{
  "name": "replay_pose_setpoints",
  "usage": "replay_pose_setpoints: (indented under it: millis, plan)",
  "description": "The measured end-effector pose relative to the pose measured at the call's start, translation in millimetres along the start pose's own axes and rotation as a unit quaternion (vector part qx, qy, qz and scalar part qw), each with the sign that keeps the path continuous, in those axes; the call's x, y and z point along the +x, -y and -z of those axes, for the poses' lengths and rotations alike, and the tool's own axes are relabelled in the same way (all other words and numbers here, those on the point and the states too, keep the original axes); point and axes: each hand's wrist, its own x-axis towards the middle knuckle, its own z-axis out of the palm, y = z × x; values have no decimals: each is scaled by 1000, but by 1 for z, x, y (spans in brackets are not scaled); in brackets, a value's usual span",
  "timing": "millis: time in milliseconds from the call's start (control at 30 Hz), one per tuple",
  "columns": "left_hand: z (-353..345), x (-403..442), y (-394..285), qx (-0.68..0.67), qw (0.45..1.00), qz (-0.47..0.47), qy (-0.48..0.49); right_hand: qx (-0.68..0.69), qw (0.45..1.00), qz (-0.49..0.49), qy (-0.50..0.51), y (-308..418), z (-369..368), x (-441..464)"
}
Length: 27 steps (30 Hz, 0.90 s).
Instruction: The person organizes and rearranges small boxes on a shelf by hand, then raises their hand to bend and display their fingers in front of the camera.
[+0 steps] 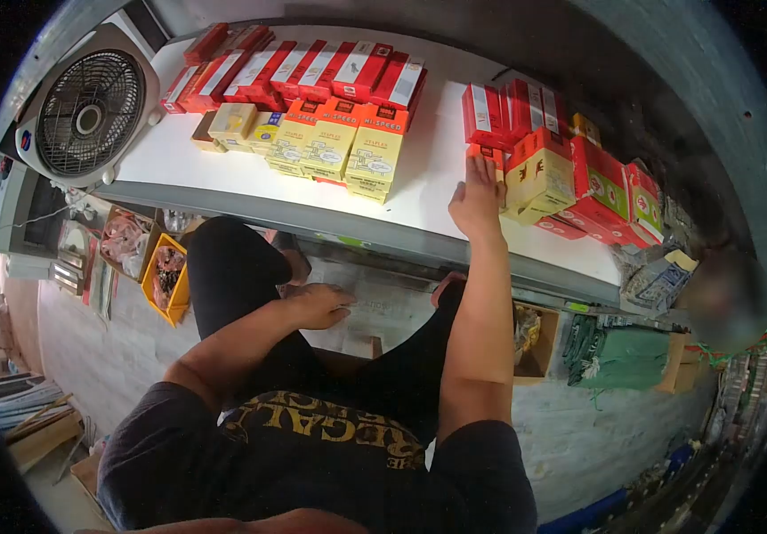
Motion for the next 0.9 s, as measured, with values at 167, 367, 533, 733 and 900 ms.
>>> replay_pose_setpoints:
  millis: [167, 367, 533, 733, 900]
  plan:
    - [-4, 2, 5, 2, 1000, -24, -8, 348, 937, -20, 1, 44, 28, -9]
    - [-12, 6, 7, 14, 1000, -26, 5, 441, 889, 80, -96, 131, 43, -25]
    - [-2, 4, 0, 8, 999, -6, 32, 262, 927, 97, -248, 154, 27, -19]
    - [-6, 4, 5, 9, 1000, -17, 9, 321, 917, 61, -230, 153, 18, -10]
    - [1, 1, 1, 7, 1000, 2, 17, 370, 909, 11, -192, 138, 21, -10]
